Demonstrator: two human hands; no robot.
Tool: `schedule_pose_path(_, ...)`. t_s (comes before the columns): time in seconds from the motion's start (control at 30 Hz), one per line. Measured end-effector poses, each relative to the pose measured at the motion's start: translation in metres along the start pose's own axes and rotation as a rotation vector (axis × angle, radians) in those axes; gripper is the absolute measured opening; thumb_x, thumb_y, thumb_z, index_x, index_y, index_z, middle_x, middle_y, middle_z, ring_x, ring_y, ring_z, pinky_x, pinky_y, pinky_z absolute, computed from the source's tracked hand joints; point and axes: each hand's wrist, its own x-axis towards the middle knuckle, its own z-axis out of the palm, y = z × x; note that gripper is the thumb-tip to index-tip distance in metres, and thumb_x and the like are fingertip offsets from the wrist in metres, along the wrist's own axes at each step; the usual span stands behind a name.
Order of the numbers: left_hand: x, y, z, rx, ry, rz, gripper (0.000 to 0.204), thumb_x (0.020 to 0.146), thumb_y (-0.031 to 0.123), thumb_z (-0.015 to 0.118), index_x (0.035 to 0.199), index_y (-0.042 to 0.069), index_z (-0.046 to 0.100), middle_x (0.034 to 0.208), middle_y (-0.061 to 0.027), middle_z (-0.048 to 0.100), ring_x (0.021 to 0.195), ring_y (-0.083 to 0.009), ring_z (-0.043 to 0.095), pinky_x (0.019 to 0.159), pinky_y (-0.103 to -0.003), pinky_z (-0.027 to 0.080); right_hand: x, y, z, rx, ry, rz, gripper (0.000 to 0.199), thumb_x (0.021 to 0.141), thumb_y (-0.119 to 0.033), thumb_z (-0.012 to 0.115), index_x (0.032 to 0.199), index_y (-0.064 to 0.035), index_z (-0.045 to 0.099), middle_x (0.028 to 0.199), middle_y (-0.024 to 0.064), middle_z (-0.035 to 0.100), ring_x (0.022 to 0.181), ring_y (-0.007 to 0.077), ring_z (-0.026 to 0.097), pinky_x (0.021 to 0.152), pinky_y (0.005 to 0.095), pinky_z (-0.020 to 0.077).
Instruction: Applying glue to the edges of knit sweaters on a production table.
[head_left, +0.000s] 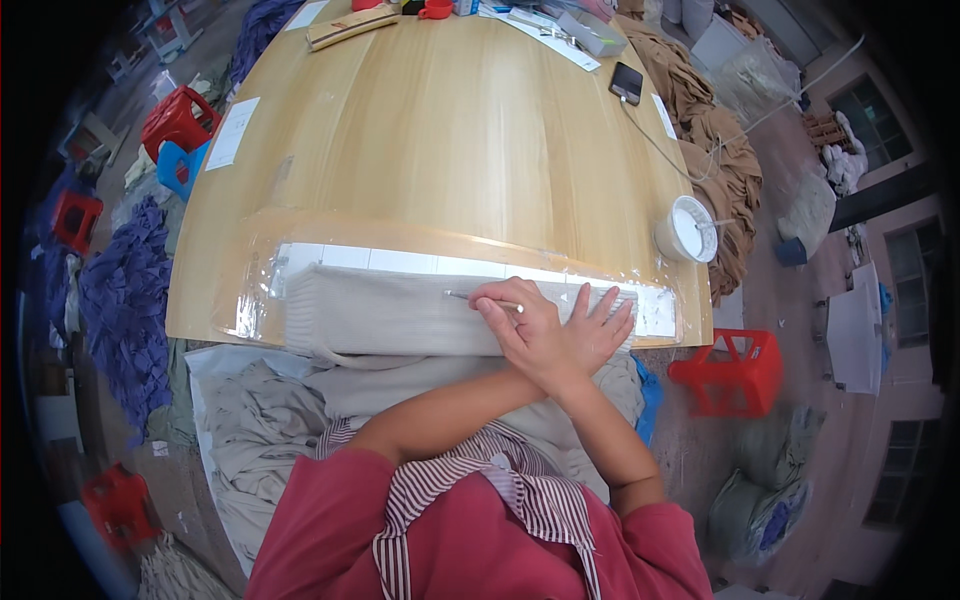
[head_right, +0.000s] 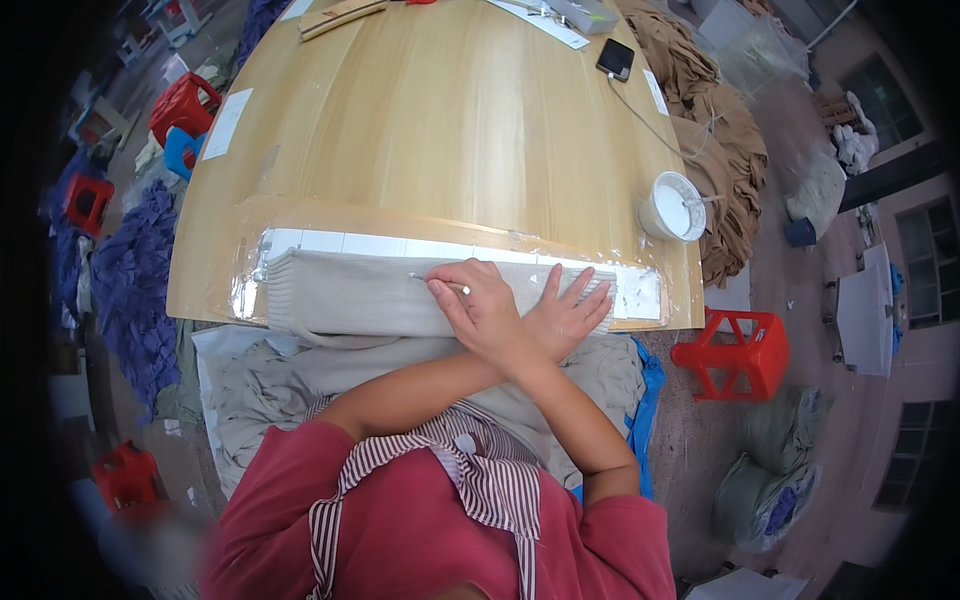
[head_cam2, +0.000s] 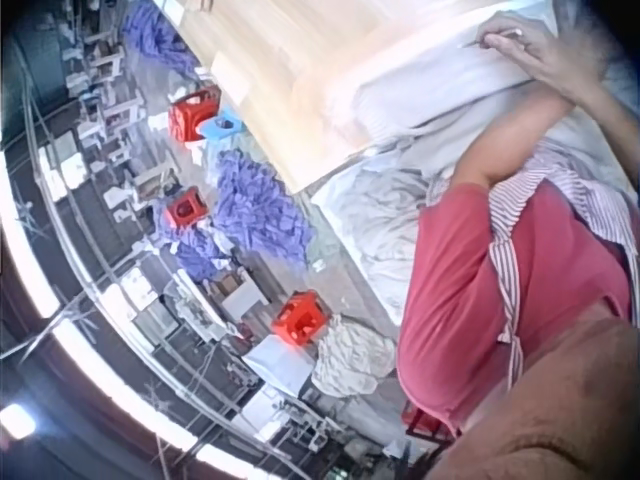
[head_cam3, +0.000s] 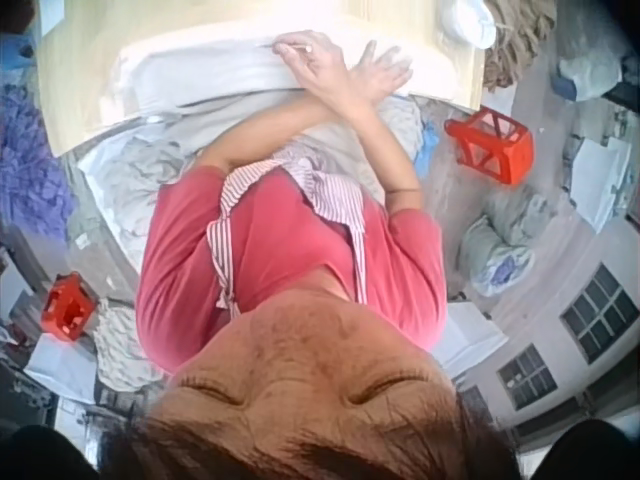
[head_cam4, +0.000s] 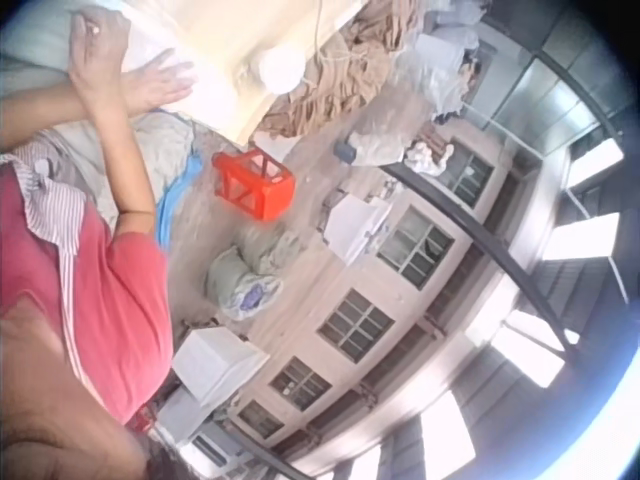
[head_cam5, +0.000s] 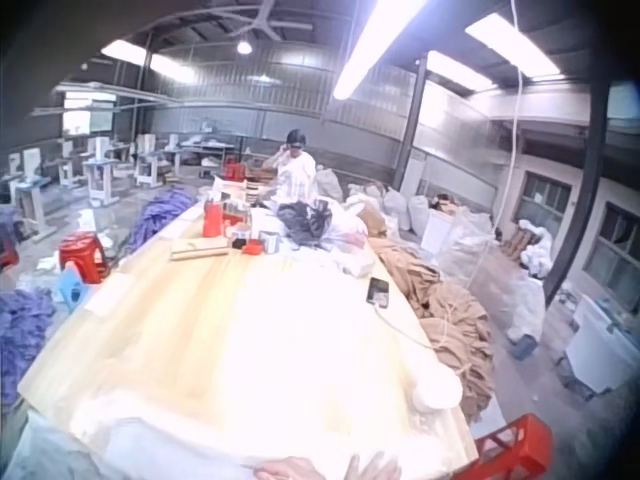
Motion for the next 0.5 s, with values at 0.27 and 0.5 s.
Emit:
schedule_pose_path(0.27,-0.003,-0.003,-0.007,-0.087,0.006,-0.015,0.048,0.084,0.015,0.053,0.130,0.004,0.049,0.143,-0.0105,0.045,0.135,-0.0365,0.038,0.104,-0.069,0.027,0.008,-0.015,0.014,-0.091,-0.074,-0.176,0.010,0.085,-0.005,0.066,0.095,-0.0025,0.066,0.085,0.0095,0.066,0.079,0.0258,0.059,0.076,0.0352,0.0444)
schedule_pose_path(0.5,-0.002,-0.005,-0.016,-0.087,0.014,0.039,0.045,0.086,0.018,0.051,0.128,0.004,0.054,0.140,-0.0139,0.047,0.135,-0.0380,0.037,0.105,-0.069,0.024,0.023,-0.023,0.045,-0.078,-0.207,-0.260,0.014,0.086,-0.006,0.066,0.099,-0.0032,0.066,0.089,0.0088,0.067,0.080,0.0250,0.060,0.077,0.0350,0.0454)
